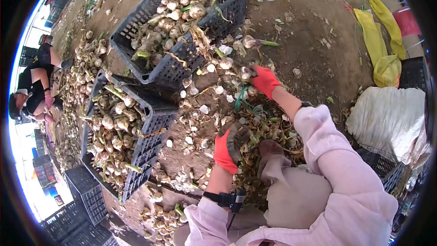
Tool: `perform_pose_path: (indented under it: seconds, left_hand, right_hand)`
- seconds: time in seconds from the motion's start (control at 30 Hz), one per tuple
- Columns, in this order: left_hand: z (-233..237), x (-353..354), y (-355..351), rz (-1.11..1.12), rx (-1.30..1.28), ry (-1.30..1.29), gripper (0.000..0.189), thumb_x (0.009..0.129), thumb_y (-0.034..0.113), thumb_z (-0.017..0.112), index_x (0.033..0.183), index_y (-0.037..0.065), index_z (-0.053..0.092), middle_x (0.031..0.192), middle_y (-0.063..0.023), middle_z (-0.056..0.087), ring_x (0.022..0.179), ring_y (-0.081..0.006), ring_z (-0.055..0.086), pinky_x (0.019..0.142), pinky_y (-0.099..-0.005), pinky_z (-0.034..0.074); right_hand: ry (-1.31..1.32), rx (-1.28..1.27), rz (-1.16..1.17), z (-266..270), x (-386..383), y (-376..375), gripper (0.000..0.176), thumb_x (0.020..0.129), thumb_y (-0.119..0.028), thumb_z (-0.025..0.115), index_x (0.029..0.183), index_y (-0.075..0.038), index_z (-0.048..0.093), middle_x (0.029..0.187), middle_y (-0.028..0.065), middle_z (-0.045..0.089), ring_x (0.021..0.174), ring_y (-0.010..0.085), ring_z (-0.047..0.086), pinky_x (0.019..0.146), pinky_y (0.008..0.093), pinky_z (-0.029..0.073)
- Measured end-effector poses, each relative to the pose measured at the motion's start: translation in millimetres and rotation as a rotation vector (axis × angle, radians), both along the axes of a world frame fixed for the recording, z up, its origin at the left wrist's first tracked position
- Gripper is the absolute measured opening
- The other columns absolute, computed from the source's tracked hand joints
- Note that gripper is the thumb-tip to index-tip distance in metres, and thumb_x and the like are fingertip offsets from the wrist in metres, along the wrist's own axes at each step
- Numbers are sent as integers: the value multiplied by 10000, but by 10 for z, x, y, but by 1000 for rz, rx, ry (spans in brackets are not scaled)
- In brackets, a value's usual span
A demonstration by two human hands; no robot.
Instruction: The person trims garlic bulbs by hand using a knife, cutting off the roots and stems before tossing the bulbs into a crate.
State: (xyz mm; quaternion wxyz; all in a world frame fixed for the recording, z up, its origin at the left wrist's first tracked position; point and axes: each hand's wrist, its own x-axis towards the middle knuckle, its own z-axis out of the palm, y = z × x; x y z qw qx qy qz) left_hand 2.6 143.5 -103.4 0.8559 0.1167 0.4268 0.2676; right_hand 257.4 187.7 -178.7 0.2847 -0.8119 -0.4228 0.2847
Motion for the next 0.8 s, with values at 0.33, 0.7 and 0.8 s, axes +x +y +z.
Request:
perform_pose_path:
  seconds: [0.33, 0.7, 0.8]
  left_hand:
    - [110, 239, -221, -172, 101, 348, 283, 896, 301, 544, 939, 29, 609, 735, -69, 609, 497, -171, 546, 415, -313, 435]
    - [500, 188, -289, -47, 326, 168, 599, 839, 55, 598, 1359, 33, 301, 1255, -107, 468, 1096, -181, 499, 911, -295, 420]
    - [414, 243, -329, -107, 527, 73, 854, 745, 8, 661, 1428, 66, 150, 1345, -104, 345, 1216, -209, 366, 1022, -340, 316]
  right_hand:
    - [-197, -87, 113, 38, 39, -2, 493, 730, -234, 596, 1205, -128, 519, 1201, 165, 541, 1100, 334, 515, 916, 389, 422]
    - [999, 218, -134, 1081, -437, -721, 639, 678, -7, 716, 1264, -48, 463, 1039, 60, 624, 962, 143, 566, 843, 294, 452]
    - [1012, 123, -14, 1422, -813, -1030, 684, 674, -32, 718, 1289, -17, 419, 1090, 46, 594, 981, 113, 544, 827, 255, 439]
